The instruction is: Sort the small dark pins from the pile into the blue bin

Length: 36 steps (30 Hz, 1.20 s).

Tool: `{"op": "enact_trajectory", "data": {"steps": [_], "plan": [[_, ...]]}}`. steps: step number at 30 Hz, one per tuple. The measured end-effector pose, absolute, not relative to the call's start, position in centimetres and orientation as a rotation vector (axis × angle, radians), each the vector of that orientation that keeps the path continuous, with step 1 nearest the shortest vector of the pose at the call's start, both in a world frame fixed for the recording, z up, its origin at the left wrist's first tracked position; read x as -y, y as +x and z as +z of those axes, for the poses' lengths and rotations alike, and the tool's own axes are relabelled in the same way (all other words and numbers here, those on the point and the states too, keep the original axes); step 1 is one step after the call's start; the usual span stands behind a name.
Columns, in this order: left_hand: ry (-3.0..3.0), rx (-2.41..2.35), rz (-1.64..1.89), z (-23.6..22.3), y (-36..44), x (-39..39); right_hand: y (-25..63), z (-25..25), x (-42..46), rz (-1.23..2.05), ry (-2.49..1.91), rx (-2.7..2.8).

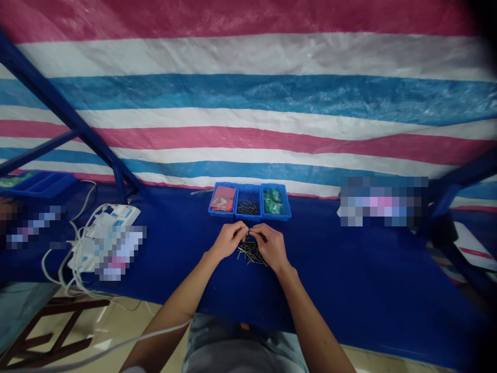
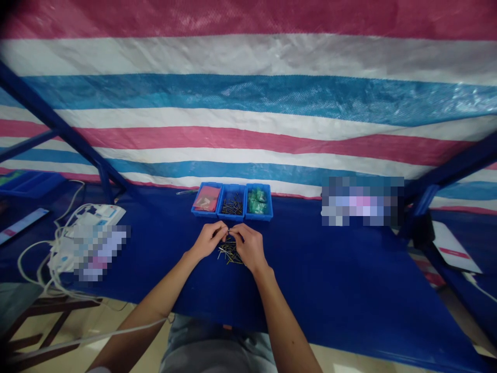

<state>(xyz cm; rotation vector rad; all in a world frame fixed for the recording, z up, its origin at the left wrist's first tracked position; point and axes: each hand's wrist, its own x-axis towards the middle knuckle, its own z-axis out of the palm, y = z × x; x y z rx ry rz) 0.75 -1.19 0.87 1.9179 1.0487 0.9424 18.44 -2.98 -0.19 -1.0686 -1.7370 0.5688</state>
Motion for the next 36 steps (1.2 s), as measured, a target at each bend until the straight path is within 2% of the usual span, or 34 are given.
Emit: {"op": "enact_trajectory", "data": {"steps": [15,29,36], "plan": [[1.999,-1.088,0.965,0.9,0.9,1.4,17.8,0.3,3.5,0.522,-1.169,1.847],[2.035,-1.123,0.942,1.0,1.0,1.4,17.2,-0.4,3.4,0.231,-1.413,1.811],[2.037,-1.130,0.941,0.9,1.1,1.5,17.9,0.2,3.2,0.319,-1.380,1.766]]}}
